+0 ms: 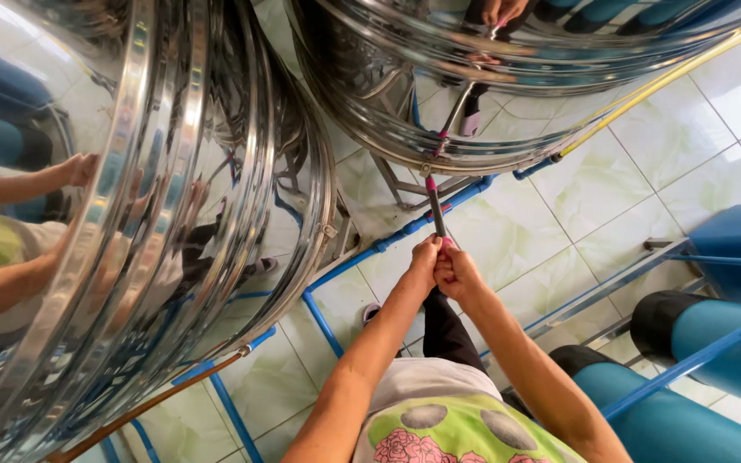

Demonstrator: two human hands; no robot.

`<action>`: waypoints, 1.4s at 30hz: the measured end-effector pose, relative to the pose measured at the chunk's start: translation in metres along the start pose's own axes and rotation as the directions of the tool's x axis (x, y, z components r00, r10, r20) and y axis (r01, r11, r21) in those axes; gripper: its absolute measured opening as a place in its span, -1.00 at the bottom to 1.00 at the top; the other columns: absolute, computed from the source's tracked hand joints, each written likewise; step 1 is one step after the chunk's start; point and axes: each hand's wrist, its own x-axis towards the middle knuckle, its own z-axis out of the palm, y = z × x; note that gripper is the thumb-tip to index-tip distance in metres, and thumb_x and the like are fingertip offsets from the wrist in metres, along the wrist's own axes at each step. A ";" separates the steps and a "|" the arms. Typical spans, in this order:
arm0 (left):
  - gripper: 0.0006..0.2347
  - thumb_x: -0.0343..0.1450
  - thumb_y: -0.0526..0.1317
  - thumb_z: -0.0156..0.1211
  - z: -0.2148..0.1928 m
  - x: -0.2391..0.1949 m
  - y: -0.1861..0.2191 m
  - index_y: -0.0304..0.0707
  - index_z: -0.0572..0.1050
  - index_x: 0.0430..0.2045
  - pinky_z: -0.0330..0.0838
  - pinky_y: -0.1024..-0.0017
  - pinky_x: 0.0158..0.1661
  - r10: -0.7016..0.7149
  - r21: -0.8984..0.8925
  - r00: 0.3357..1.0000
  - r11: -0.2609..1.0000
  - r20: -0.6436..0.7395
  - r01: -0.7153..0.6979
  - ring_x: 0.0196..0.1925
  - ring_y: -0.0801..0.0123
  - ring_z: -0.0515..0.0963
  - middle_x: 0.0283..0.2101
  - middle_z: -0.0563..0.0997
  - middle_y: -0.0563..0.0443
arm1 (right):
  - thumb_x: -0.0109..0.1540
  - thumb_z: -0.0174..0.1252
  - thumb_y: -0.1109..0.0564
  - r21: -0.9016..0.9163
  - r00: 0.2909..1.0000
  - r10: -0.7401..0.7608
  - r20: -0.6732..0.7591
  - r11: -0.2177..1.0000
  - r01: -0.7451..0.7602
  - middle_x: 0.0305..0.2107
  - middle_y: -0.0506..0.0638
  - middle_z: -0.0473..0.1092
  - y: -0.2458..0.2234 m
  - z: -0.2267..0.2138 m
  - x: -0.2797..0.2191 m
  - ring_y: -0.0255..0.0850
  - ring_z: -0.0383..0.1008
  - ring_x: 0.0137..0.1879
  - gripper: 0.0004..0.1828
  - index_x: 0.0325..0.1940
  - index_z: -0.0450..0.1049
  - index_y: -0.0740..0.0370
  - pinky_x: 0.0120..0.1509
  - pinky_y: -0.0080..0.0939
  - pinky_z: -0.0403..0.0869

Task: Mopping the floor between industrial water filtration tanks.

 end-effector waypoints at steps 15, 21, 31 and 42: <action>-0.89 0.57 -0.22 0.01 -0.021 -0.017 -0.024 -0.15 0.47 -0.31 0.30 0.43 -0.66 0.033 0.009 0.999 0.999 -0.022 -0.032 -0.61 0.50 0.36 -0.53 0.39 0.12 | 0.39 -0.01 0.00 0.020 0.999 0.042 -0.032 0.999 -0.041 -0.65 -0.21 0.19 0.023 -0.018 -0.012 -0.49 0.06 -0.68 -0.73 -0.40 0.32 0.04 -0.73 -0.52 0.02; -0.79 0.51 -0.17 0.01 -0.010 -0.056 0.000 0.24 0.39 0.01 0.32 0.44 -0.71 -0.041 -0.068 0.998 0.997 0.036 0.044 -0.65 0.41 0.35 -0.58 0.38 0.12 | 0.42 -0.01 0.03 -0.025 1.000 0.001 -0.009 1.000 -0.001 -0.62 -0.20 0.18 0.020 0.005 -0.053 -0.49 0.04 -0.66 -0.72 -0.37 0.32 0.09 -0.69 -0.52 0.03; -0.58 0.49 -0.17 -0.10 -0.031 -0.018 0.000 0.10 0.18 0.30 0.55 0.26 -0.28 0.201 -0.309 0.968 0.939 0.148 -0.148 -0.33 0.16 0.63 -0.19 0.64 -0.22 | 0.42 -0.05 0.18 -0.139 0.984 0.142 0.106 0.982 -0.127 -0.44 -0.09 0.25 0.023 0.081 -0.142 -0.36 0.29 -0.40 -0.88 -0.17 0.34 0.24 -0.38 -0.45 0.37; -0.55 0.36 -0.38 0.40 0.074 -0.037 -0.014 -0.26 0.47 0.17 0.37 0.37 0.19 0.982 0.451 0.174 0.190 -0.075 -0.872 0.23 0.23 0.43 0.19 0.48 -0.08 | 0.37 -0.27 -0.43 -0.912 0.890 0.457 -0.006 0.363 -0.193 -0.50 -0.07 0.42 -0.111 0.054 -0.127 -0.17 0.46 -0.42 -0.33 -0.19 0.40 0.19 -0.46 -0.23 0.39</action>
